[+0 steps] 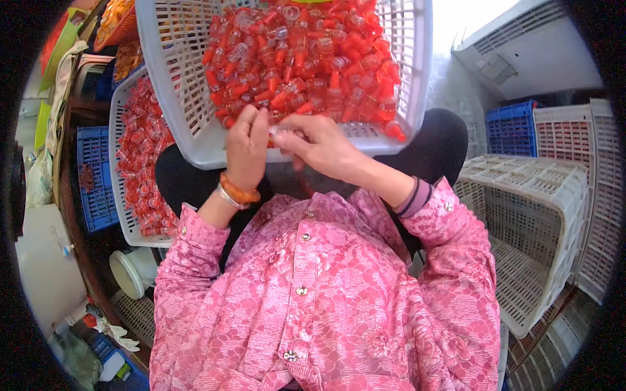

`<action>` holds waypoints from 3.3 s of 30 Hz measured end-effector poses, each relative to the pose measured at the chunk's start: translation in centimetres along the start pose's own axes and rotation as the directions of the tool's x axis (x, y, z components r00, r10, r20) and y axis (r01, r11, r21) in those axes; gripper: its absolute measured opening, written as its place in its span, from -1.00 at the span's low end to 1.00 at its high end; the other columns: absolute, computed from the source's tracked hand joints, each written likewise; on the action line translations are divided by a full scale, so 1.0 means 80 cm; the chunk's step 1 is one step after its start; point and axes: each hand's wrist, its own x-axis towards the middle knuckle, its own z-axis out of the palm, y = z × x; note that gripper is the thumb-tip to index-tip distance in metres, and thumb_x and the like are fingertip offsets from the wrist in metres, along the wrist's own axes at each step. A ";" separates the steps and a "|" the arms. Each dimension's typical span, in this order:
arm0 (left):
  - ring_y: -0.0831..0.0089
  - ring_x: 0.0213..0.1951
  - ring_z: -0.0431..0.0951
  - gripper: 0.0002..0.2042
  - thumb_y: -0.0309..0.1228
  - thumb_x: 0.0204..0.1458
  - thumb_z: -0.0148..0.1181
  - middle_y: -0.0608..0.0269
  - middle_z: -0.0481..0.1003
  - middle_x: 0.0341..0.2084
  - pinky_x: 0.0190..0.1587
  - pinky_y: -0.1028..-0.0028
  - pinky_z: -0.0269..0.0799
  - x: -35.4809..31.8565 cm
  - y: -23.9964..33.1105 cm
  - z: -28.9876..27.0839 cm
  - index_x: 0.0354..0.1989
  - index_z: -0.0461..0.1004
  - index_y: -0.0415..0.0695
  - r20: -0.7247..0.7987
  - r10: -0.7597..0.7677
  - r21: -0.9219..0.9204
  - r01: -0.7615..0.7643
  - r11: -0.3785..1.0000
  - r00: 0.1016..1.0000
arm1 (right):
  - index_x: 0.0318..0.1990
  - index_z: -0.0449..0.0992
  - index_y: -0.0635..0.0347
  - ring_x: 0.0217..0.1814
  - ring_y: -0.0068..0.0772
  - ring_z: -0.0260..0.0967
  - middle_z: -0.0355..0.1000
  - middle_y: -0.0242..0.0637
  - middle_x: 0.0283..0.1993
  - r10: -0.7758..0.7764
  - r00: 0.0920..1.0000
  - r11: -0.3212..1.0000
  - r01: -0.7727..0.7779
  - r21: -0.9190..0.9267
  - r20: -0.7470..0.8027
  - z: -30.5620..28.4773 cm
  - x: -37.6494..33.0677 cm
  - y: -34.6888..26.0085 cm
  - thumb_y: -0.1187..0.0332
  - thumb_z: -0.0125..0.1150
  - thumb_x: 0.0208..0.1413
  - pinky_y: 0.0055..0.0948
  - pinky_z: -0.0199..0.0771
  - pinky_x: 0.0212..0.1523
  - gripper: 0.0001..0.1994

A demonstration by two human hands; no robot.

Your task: Sorting and inspecting small red plastic components into various containers and bags.

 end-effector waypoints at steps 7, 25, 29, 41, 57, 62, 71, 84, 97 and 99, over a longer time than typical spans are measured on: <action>0.15 -0.61 0.45 -0.86 -0.43 0.06 0.13 0.04 0.40 -0.66 -0.57 0.29 0.31 -0.018 0.016 -0.010 -0.47 0.35 -0.18 -0.082 0.313 0.055 -0.310 0.949 0.946 | -0.29 0.48 0.30 -0.68 -0.66 0.20 0.42 -0.26 -0.52 0.264 0.844 0.684 -0.505 0.527 0.466 -0.027 0.013 -0.002 0.14 0.13 0.15 -0.66 0.09 -0.68 -0.67; 0.50 -0.54 0.44 -0.86 -0.41 0.18 -0.02 0.24 0.40 -0.60 -0.46 0.45 0.37 -0.023 0.011 -0.051 -0.32 0.43 -0.19 -0.233 0.062 0.034 -0.055 0.998 0.971 | -0.25 0.43 0.23 -0.62 -0.50 0.35 0.38 -0.30 -0.51 0.159 0.921 0.987 -0.155 -0.041 0.357 -0.001 0.065 -0.044 0.01 -0.04 0.21 -0.48 0.34 -0.59 -0.60; 0.30 -0.28 0.51 -0.88 -0.40 0.12 0.06 0.10 0.47 -0.31 -0.27 0.40 0.39 -0.012 0.010 -0.136 -0.27 0.46 -0.16 -0.610 0.158 0.261 0.009 0.965 0.777 | -0.19 0.43 0.13 -0.31 -0.10 0.43 0.41 -0.13 -0.30 -0.532 0.846 0.489 0.326 -0.809 0.019 -0.071 0.178 -0.013 0.21 0.09 0.06 -0.19 0.46 -0.41 -0.76; 0.01 -0.24 0.51 -0.85 -0.36 0.03 0.10 0.00 0.51 -0.36 -0.20 0.16 0.41 0.095 -0.015 -0.043 -0.32 0.46 -0.18 -0.018 0.176 0.499 -0.143 0.855 0.984 | -0.05 0.41 0.12 -0.21 -0.05 0.45 0.44 -0.07 -0.22 -0.701 0.713 0.327 0.287 -0.900 -0.027 -0.132 0.246 0.036 0.35 0.12 -0.01 -0.10 0.46 -0.28 -0.68; 0.27 -0.41 0.51 -0.76 -0.27 0.05 0.04 0.08 0.51 -0.41 -0.42 0.35 0.39 0.155 -0.063 0.028 -0.32 0.44 -0.21 -0.006 -0.094 0.031 0.094 0.995 0.996 | -0.10 0.44 0.22 -0.28 -0.57 0.43 0.46 -0.34 -0.21 -0.058 0.949 0.893 0.188 0.408 -0.309 -0.124 0.064 -0.018 0.29 0.12 0.13 -0.64 0.38 -0.39 -0.75; 0.53 -0.59 0.42 -0.71 -0.22 0.07 -0.09 0.28 0.44 -0.61 -0.58 0.50 0.27 0.099 -0.042 0.014 -0.32 0.43 -0.19 0.238 -0.224 -0.332 0.296 0.896 0.945 | 0.02 0.39 0.22 -0.21 -0.60 0.44 0.47 -0.32 -0.17 -0.128 0.962 0.991 0.131 -0.002 -0.241 -0.093 0.068 -0.003 0.34 0.12 0.15 -0.62 0.43 -0.18 -0.70; 0.69 -0.75 0.17 -0.74 -0.24 0.15 -0.15 0.43 0.30 -0.70 -0.74 0.63 -0.03 0.034 0.019 0.005 -0.45 0.36 -0.11 0.056 -0.513 -0.661 0.417 0.624 0.856 | 0.03 0.36 0.21 -0.24 -0.57 0.47 0.49 -0.29 -0.22 -0.083 0.996 0.964 0.073 0.254 0.027 -0.036 0.036 -0.010 0.38 0.13 0.15 -0.61 0.47 -0.25 -0.69; 0.60 -0.70 0.22 -0.74 -0.30 0.18 -0.19 0.37 0.29 -0.69 -0.67 0.55 0.10 0.016 0.019 0.000 -0.45 0.34 -0.17 0.099 -0.368 -0.558 0.358 0.749 0.925 | -0.07 0.38 0.23 -0.59 -0.61 0.36 0.40 -0.37 -0.47 -0.187 0.982 0.982 0.187 0.006 0.009 -0.023 0.022 -0.009 0.30 0.09 0.19 -0.68 0.29 -0.56 -0.76; 0.46 -0.50 0.47 -0.86 -0.44 0.13 -0.03 0.15 0.44 -0.54 -0.43 0.46 0.38 -0.034 0.031 -0.044 -0.31 0.45 -0.21 -0.097 0.022 0.021 -0.020 1.000 0.995 | -0.16 0.41 0.23 -0.68 -0.66 0.26 0.34 -0.37 -0.55 0.248 0.912 0.962 -0.272 0.030 0.327 -0.011 0.024 -0.036 0.10 -0.03 0.24 -0.64 0.22 -0.67 -0.66; 0.38 -0.48 0.49 -0.85 -0.43 0.12 0.00 0.09 0.47 -0.43 -0.40 0.47 0.40 -0.041 0.029 -0.082 -0.30 0.46 -0.25 -0.383 -0.032 0.031 0.048 0.998 0.923 | -0.13 0.43 0.22 -0.58 -0.40 0.40 0.42 -0.25 -0.49 -0.069 0.997 0.967 0.078 -0.244 0.042 -0.025 0.067 -0.030 0.02 0.05 0.15 -0.42 0.44 -0.50 -0.60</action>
